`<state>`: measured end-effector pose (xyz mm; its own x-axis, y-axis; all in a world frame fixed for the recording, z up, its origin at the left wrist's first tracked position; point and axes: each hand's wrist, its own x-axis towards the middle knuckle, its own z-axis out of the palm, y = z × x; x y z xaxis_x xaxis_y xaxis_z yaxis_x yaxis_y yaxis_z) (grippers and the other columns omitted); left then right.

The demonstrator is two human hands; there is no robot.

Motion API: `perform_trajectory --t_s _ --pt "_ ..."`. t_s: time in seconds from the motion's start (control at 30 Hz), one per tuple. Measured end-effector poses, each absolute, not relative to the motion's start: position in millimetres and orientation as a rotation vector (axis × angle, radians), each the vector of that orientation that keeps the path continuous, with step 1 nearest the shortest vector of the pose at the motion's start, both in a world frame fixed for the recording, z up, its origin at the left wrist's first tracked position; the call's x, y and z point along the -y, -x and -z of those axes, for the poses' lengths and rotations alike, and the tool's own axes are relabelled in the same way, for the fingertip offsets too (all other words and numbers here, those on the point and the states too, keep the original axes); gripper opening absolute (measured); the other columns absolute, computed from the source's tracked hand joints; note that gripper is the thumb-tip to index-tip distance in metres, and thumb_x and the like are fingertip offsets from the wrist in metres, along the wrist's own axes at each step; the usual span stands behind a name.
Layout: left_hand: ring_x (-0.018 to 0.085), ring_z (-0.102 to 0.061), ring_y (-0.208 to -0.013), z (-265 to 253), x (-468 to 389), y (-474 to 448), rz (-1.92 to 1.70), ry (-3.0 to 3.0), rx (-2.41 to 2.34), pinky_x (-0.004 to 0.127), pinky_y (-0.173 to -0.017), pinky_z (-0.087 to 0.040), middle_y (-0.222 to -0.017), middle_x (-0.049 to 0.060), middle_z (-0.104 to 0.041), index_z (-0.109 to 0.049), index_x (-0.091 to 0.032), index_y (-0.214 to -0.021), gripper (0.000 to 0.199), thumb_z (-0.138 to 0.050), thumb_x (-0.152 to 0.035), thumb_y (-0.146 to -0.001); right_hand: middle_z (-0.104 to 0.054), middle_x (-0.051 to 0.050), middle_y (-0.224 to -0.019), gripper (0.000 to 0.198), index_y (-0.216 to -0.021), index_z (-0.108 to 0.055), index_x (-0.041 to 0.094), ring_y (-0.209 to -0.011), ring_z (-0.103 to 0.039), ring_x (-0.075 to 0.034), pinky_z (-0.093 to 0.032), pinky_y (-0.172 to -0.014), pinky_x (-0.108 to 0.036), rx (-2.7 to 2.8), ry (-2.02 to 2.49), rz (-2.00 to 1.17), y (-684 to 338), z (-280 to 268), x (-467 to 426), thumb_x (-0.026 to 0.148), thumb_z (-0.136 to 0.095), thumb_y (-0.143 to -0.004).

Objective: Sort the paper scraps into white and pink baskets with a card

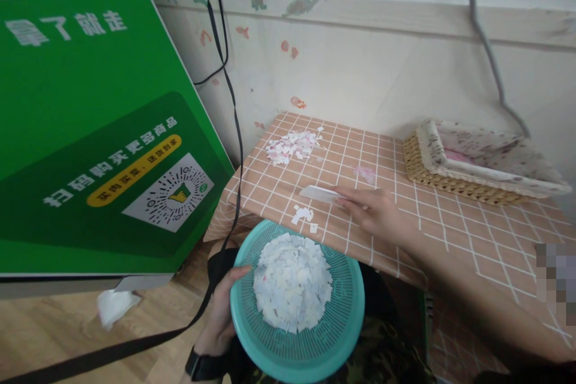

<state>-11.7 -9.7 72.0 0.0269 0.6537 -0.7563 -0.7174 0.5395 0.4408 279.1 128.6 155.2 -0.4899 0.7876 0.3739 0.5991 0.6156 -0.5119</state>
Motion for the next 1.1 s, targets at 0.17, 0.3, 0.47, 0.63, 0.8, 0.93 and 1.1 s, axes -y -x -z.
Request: perform_trajectory --t_s 0.17,0.3,0.47,0.63,0.8,0.93,1.1 --pt "0.023 -0.068 -0.056 -75 8 12 -1.092 0.019 -1.112 0.036 -0.064 -0.055 -0.064 0.009 -0.075 -0.072 -0.008 -0.074 0.012 -0.064 -0.017 -0.072 -0.069 -0.002 -0.111 0.036 -0.126 -0.058 0.030 -0.080 -0.068 -0.017 -0.054 -0.069 -0.032 2.330 0.970 -0.432 -271 -147 -120 0.025 -0.047 -0.091" --pt "0.023 -0.067 -0.055 -81 8 9 -1.108 0.012 -1.095 0.036 -0.065 -0.055 -0.060 0.006 -0.074 -0.072 -0.009 -0.078 0.013 -0.064 -0.018 -0.072 -0.070 -0.003 -0.108 0.041 -0.132 -0.052 0.030 -0.078 -0.068 -0.017 -0.054 -0.066 -0.031 2.392 0.895 -0.482 -266 -147 -102 0.027 -0.049 -0.091" --pt "0.020 -0.067 -0.052 -85 7 6 -1.138 0.041 -1.091 0.032 -0.058 -0.054 -0.058 0.006 -0.073 -0.072 -0.009 -0.074 0.011 -0.063 -0.016 -0.074 -0.071 -0.004 -0.105 0.037 -0.128 -0.055 0.027 -0.070 -0.067 -0.014 -0.052 -0.061 -0.028 2.337 0.952 -0.430 -264 -149 -95 0.024 -0.047 -0.092" --pt "0.018 -0.066 -0.049 -85 6 4 -1.166 0.072 -1.091 0.027 -0.052 -0.054 -0.058 0.007 -0.073 -0.071 -0.010 -0.068 0.013 -0.061 -0.015 -0.075 -0.073 -0.003 -0.096 0.033 -0.123 -0.058 0.022 -0.061 -0.064 -0.011 -0.048 -0.057 -0.024 2.313 0.904 -0.363 -263 -149 -95 0.021 -0.048 -0.092" --pt "0.018 -0.066 -0.049 -85 6 5 -1.176 0.061 -1.101 0.027 -0.051 -0.054 -0.058 0.007 -0.073 -0.072 -0.009 -0.073 0.013 -0.061 -0.016 -0.075 -0.074 -0.002 -0.089 0.035 -0.125 -0.057 0.023 -0.057 -0.062 -0.010 -0.046 -0.053 -0.022 2.331 0.836 -0.465 -260 -155 -84 0.020 -0.050 -0.091" --pt "0.019 -0.066 -0.049 -82 7 6 -1.174 0.054 -1.144 0.029 -0.052 -0.055 -0.059 0.007 -0.074 -0.072 -0.009 -0.073 0.011 -0.063 -0.016 -0.074 -0.074 -0.003 -0.096 0.033 -0.122 -0.060 0.025 -0.054 -0.063 -0.009 -0.048 -0.051 -0.022 2.277 0.888 -0.501 -265 -162 -92 0.022 -0.052 -0.090" --pt "0.020 -0.066 -0.050 -74 8 9 -1.179 0.044 -1.197 0.031 -0.053 -0.055 -0.058 0.006 -0.073 -0.071 -0.010 -0.072 0.007 -0.066 -0.015 -0.070 -0.072 -0.006 -0.101 0.029 -0.112 -0.068 0.022 -0.075 -0.070 -0.020 -0.055 -0.065 -0.031 2.058 1.192 -0.155 -289 -171 -153 0.027 -0.057 -0.086"
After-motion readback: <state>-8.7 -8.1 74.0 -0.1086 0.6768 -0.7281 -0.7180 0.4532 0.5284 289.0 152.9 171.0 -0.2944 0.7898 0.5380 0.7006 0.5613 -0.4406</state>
